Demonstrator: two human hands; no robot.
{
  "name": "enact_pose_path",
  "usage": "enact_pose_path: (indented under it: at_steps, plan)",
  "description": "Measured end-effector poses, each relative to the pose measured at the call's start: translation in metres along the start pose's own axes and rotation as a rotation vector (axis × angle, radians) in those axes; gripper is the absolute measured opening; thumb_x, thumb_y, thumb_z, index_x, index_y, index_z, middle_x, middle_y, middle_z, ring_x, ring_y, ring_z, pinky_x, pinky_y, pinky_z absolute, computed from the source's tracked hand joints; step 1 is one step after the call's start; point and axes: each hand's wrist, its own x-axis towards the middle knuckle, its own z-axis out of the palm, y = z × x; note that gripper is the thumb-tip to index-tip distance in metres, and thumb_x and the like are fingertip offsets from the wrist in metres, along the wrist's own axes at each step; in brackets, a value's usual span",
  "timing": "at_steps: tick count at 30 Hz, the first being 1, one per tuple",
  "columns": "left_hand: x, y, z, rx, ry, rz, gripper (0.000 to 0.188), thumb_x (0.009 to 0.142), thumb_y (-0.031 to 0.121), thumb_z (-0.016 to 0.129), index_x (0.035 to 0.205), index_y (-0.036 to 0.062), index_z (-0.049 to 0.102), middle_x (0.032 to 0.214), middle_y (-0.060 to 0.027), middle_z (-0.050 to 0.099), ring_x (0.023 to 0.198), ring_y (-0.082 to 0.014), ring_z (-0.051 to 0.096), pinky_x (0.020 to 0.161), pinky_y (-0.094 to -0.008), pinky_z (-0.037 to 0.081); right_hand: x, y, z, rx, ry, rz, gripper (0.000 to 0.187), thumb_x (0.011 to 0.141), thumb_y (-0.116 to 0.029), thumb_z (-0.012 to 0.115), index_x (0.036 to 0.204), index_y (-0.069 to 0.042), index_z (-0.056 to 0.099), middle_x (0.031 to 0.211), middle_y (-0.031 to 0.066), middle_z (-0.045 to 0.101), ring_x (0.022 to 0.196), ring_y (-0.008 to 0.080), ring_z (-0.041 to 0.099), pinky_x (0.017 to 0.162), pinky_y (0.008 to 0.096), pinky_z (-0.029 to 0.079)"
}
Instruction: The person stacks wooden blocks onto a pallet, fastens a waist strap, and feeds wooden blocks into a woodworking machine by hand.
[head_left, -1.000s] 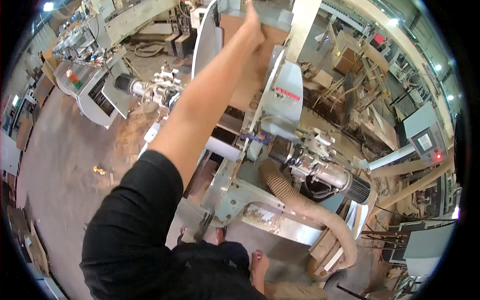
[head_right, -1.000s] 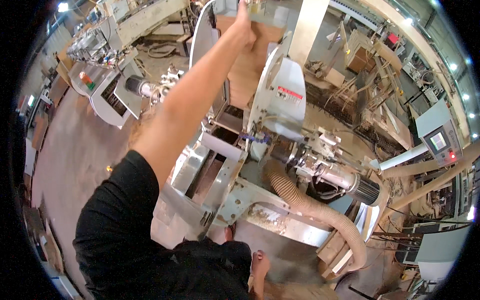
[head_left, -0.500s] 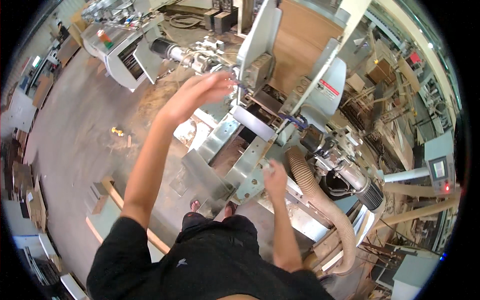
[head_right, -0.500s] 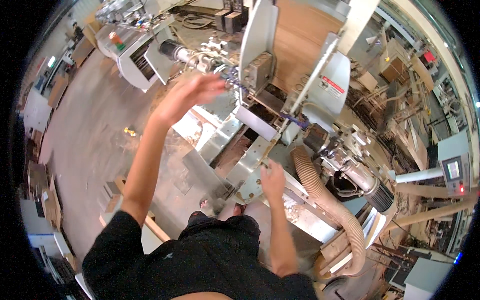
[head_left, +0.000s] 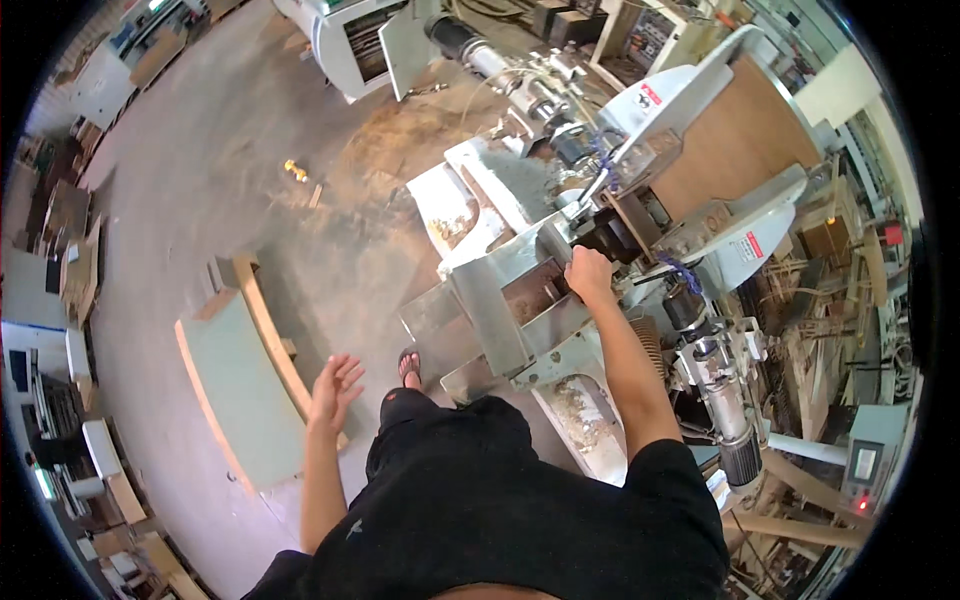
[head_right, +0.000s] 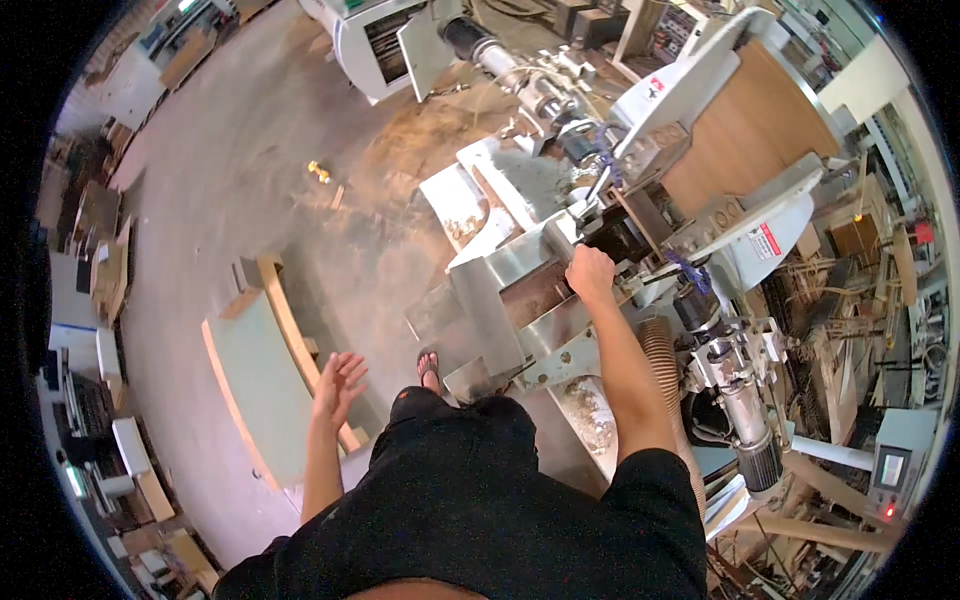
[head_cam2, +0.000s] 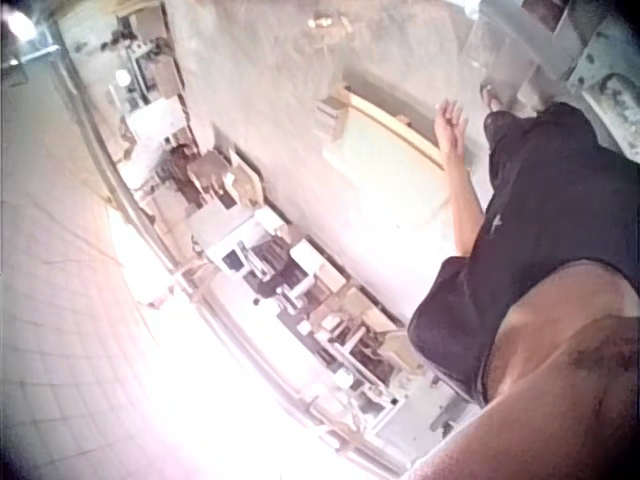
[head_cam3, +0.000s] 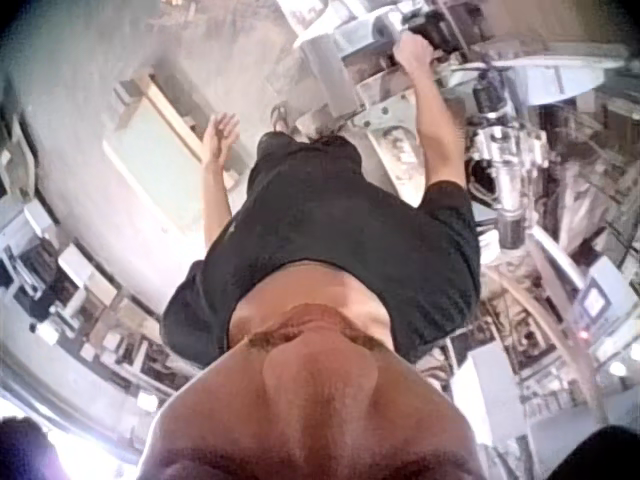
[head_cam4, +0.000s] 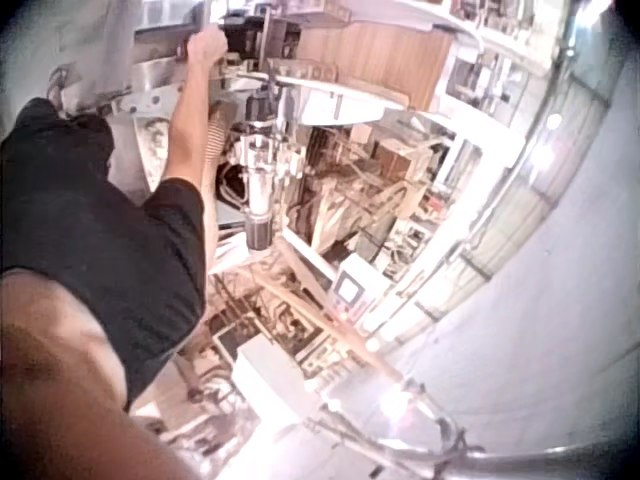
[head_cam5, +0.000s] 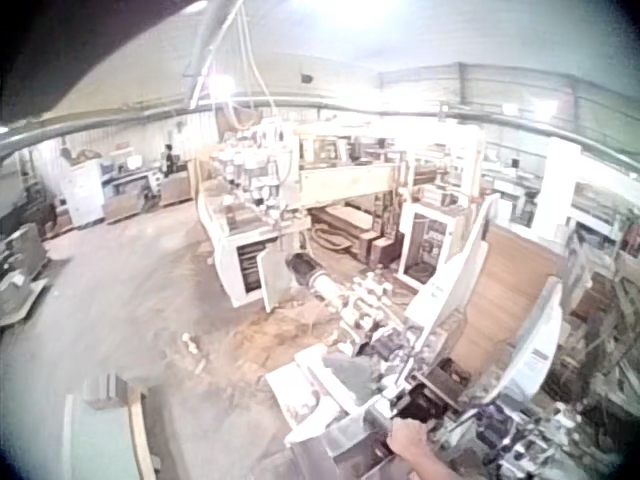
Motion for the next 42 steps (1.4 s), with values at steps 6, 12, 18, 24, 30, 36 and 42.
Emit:
enact_pose_path:
  at_steps: [6,12,18,24,30,36,42]
  plan:
    - [0.033,-0.046,0.075,-0.051,-0.259,-0.150,0.077,0.091,0.054,0.046,0.143,0.0052,0.019,0.146,-0.0171,0.028,0.135,-0.0268,0.028,0.104,-0.0476,0.029,-0.048,-0.017,-0.020,0.790,-0.025,-0.103,0.024,0.080,-0.019,0.063,0.097,-0.002,0.063,0.079,0.0129,0.063,0.072,0.0207,0.060,0.067,0.0330,0.047]
    - [0.046,-0.032,0.174,0.028,-0.334,-0.213,0.105,0.080,0.068,0.050,0.147,0.0083,-0.005,0.153,-0.0194,-0.001,0.142,-0.0282,0.001,0.110,-0.0526,0.012,-0.078,-0.030,-0.008,1.256,-0.171,-0.236,0.026,0.090,-0.010,0.053,0.111,0.004,0.059,0.095,0.0006,0.062,0.086,0.0086,0.054,0.079,0.0230,0.042]
    - [0.068,-0.052,0.201,0.007,-0.411,-0.156,0.105,0.075,0.061,0.063,0.143,-0.0006,0.012,0.144,-0.0191,0.029,0.130,-0.0314,0.034,0.104,-0.0453,0.031,-0.039,-0.018,0.038,1.019,-0.246,-0.089,0.029,0.091,-0.014,0.048,0.115,0.001,0.057,0.101,0.0081,0.064,0.091,0.0180,0.057,0.084,0.0297,0.043]
    - [0.090,-0.072,0.219,-0.081,-0.172,0.032,0.076,0.068,0.033,0.078,0.120,-0.0075,0.039,0.118,-0.0198,0.051,0.105,-0.0238,0.054,0.086,-0.0351,0.048,-0.031,-0.043,0.089,0.812,-0.486,-0.098,0.034,0.086,-0.012,0.051,0.117,-0.001,0.059,0.106,0.0176,0.065,0.102,0.0266,0.060,0.088,0.0325,0.043]
    - [0.047,-0.042,0.197,-0.092,-0.272,-0.036,0.078,0.069,0.029,0.076,0.124,-0.0039,0.030,0.113,-0.0152,0.051,0.101,-0.0239,0.056,0.083,-0.0385,0.049,-0.034,-0.041,0.127,0.840,-0.466,-0.265,0.034,0.084,-0.012,0.050,0.115,-0.001,0.059,0.100,0.0203,0.065,0.095,0.0292,0.062,0.084,0.0348,0.044]
    - [0.045,-0.066,0.163,-0.091,-0.223,-0.056,0.082,0.072,0.036,0.074,0.132,0.0064,0.026,0.124,-0.0104,0.045,0.113,-0.0233,0.047,0.085,-0.0401,0.042,-0.056,-0.069,0.129,0.717,-0.538,-0.337,0.041,0.084,-0.017,0.050,0.121,0.000,0.054,0.112,0.0248,0.060,0.105,0.0393,0.056,0.090,0.0411,0.043]
    - [0.052,-0.062,0.142,0.008,-0.271,-0.110,0.082,0.077,0.050,0.066,0.135,0.0057,0.028,0.133,-0.0123,0.038,0.122,-0.0247,0.039,0.097,-0.0473,0.033,-0.082,-0.065,0.106,0.681,-0.103,-0.222,0.047,0.087,-0.023,0.056,0.125,0.004,0.049,0.120,0.0237,0.055,0.111,0.0359,0.054,0.094,0.0385,0.042]
